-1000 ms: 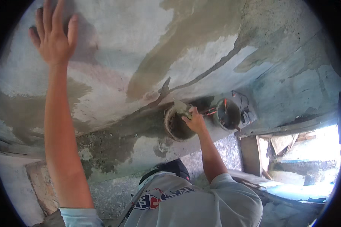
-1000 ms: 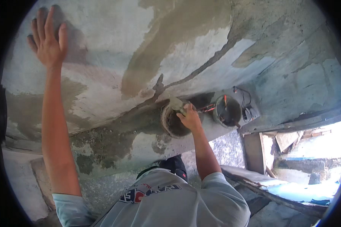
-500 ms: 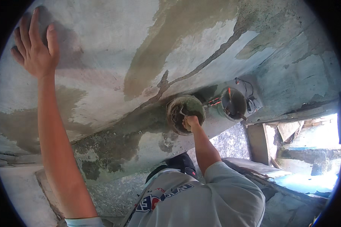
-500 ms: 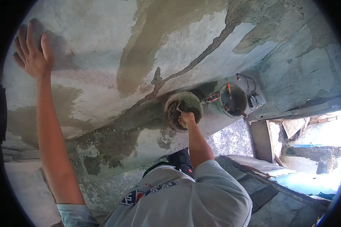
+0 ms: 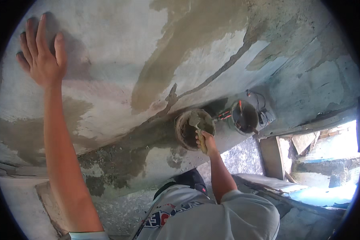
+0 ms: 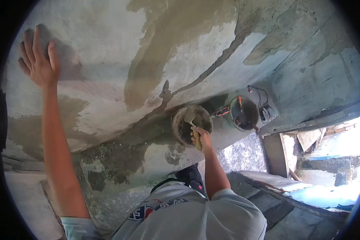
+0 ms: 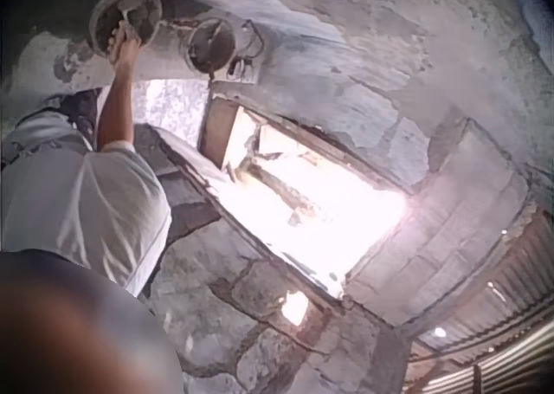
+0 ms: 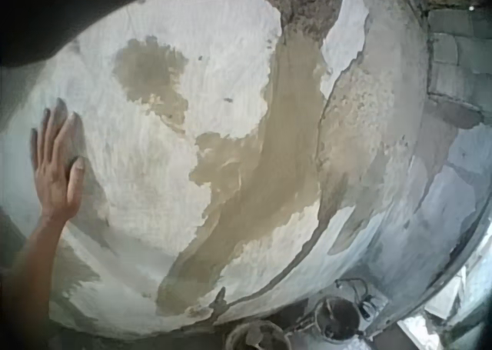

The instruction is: The person patches a damaged interior wall with cement mix from a bucket, applying it with a trowel.

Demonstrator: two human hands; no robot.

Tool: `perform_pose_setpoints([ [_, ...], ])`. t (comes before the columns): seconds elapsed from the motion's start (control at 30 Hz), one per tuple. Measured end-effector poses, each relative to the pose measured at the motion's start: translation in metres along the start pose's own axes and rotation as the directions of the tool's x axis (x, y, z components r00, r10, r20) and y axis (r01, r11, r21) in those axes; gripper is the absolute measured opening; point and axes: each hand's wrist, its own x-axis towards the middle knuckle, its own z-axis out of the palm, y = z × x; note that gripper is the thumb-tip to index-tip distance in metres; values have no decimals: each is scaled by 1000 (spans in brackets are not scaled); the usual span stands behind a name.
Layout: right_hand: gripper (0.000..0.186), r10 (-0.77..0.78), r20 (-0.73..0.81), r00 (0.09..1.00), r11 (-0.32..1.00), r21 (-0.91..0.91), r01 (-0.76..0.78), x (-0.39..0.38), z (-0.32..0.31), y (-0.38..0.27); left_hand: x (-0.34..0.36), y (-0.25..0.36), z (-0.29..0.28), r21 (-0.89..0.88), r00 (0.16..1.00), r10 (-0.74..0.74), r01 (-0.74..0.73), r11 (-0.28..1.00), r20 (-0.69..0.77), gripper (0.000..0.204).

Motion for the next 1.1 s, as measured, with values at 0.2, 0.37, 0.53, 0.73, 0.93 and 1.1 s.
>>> perform_pose_setpoints([
  [0.2, 28, -600, 223, 769, 745, -195, 638, -51, 86, -77, -4, 3, -8, -6, 997, -26, 27, 1000, 70, 59],
  [0.37, 32, -914, 394, 98, -171, -592, 788, -64, 159, -161, -3, 6, -14, -16, 993, -53, 55, 998, 108, 60],
  [0.53, 35, -942, 335, -1, -196, -547, 814, -54, 191, -193, -3, 2, -10, 0, 992, -68, 68, 998, 103, 58],
  [0.73, 36, -938, 338, -73, -253, -527, 811, -33, 205, -204, -4, 4, -8, 12, 994, -65, 64, 998, 91, 58],
  [0.93, 34, -920, 392, 23, -226, -576, 786, -28, 183, -178, -2, 3, -10, 20, 990, -59, 56, 998, 126, 60],
  [1.1, 32, -949, 311, 46, -148, -572, 807, -43, 180, -214, -4, 6, -10, 6, 990, -71, 70, 997, 122, 59],
])
